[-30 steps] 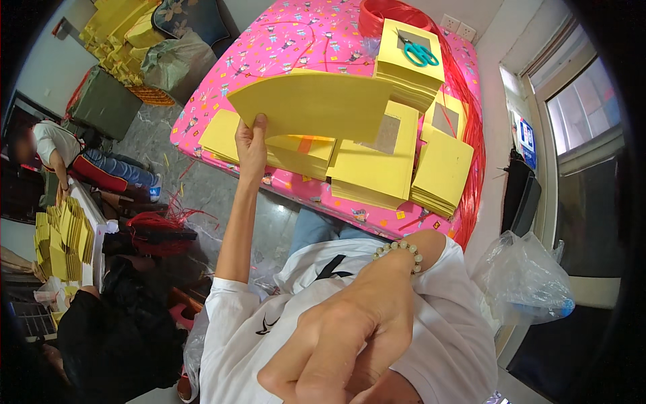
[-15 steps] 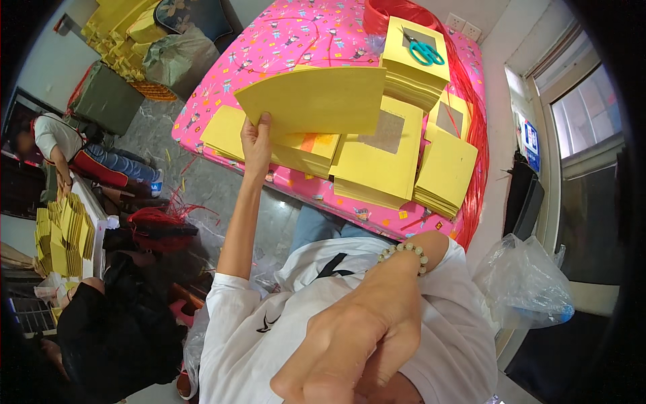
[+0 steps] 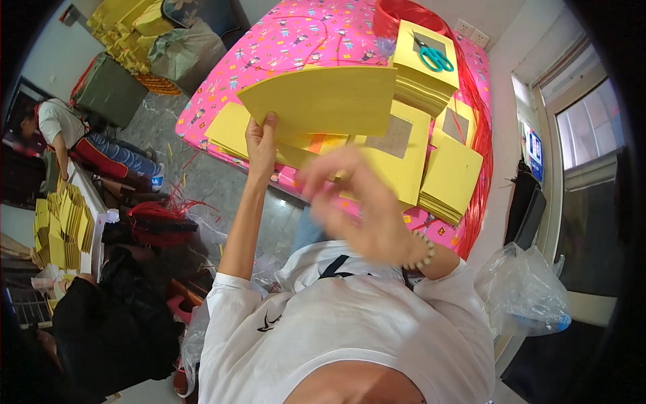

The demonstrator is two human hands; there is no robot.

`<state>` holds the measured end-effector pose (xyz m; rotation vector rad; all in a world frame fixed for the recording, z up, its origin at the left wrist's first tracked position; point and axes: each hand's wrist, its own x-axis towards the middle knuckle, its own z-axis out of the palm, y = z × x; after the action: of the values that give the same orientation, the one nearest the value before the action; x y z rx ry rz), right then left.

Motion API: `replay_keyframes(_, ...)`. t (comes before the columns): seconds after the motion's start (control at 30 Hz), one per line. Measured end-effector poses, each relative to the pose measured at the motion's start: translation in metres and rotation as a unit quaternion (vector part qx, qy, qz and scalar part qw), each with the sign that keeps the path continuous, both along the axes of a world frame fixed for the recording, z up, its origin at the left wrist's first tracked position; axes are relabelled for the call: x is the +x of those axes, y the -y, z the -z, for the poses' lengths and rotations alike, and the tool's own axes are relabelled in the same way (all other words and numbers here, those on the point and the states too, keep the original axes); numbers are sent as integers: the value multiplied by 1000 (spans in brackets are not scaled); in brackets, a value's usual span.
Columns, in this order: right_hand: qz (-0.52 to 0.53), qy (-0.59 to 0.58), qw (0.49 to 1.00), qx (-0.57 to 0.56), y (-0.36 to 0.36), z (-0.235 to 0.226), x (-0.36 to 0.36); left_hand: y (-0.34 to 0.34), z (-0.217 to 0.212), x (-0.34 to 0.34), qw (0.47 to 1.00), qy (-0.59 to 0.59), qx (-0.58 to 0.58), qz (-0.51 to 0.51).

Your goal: Folding and stacking yellow paper sheets or envelopes on a table.

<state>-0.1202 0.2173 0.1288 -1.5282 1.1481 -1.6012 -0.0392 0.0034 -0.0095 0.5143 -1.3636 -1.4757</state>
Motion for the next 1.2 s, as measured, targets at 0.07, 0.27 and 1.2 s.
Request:
replay_keyframes(0.07, 259, -116, 959, -24, 27, 33, -23, -3, -6, -2, 1000, -11, 9, 6)
replay_keyframes(0.27, 417, -291, 861, 29, 66, 89, -65, -6, -14, 1, 998, 5, -18, 54)
replay_keyframes(1.2, 103, 44, 989, 98, 82, 111, -89, -12, -24, -33, 978, 138, -120, 101)
